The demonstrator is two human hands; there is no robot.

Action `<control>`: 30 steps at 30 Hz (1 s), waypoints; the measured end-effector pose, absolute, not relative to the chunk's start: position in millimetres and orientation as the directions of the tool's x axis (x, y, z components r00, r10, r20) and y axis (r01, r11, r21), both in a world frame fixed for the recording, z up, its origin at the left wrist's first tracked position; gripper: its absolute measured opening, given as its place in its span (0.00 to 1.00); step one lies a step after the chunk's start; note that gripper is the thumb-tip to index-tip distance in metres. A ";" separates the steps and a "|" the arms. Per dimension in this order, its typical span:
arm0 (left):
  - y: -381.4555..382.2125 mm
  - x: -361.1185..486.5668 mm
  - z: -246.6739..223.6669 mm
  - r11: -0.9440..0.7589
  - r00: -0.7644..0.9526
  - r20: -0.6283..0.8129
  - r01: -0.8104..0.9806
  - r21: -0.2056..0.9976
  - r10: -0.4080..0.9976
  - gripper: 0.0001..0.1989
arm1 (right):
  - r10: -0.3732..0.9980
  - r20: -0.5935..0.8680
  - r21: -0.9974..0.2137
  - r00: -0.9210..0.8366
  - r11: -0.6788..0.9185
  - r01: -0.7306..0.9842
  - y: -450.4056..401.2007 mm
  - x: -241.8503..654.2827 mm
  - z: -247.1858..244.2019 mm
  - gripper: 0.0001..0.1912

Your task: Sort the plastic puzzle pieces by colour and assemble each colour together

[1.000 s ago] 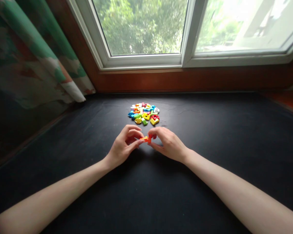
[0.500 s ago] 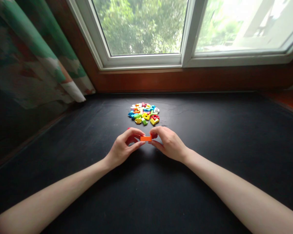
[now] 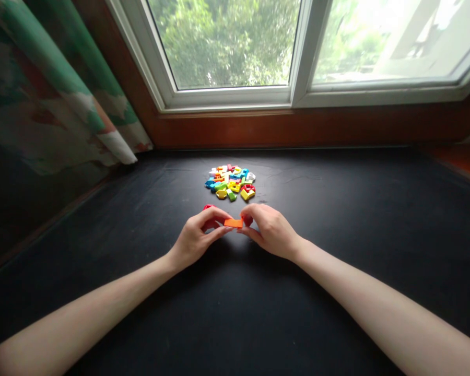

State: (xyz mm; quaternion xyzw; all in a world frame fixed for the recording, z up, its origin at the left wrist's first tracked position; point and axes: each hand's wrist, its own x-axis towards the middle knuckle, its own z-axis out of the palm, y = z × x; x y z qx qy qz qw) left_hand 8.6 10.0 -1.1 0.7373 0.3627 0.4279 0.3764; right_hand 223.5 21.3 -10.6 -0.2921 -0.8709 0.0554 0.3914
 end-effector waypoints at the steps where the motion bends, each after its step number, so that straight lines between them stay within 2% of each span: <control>1: 9.9 8.6 -0.7 -0.449 0.371 0.353 0.214 0.868 0.859 0.06 | 0.552 0.647 -0.323 -0.526 0.823 0.468 21.3 223.4 -10.3 0.10; 13: 8.4 9.7 0.5 -0.413 0.366 0.319 0.219 0.884 0.875 0.08 | 0.542 0.639 -0.278 -0.545 0.824 0.493 20.3 223.6 -7.7 0.16; 30: 8.4 9.4 -0.8 -0.406 0.393 0.306 0.200 0.892 0.867 0.08 | 0.569 0.605 -0.277 -0.557 0.806 0.523 19.3 225.0 -8.4 0.18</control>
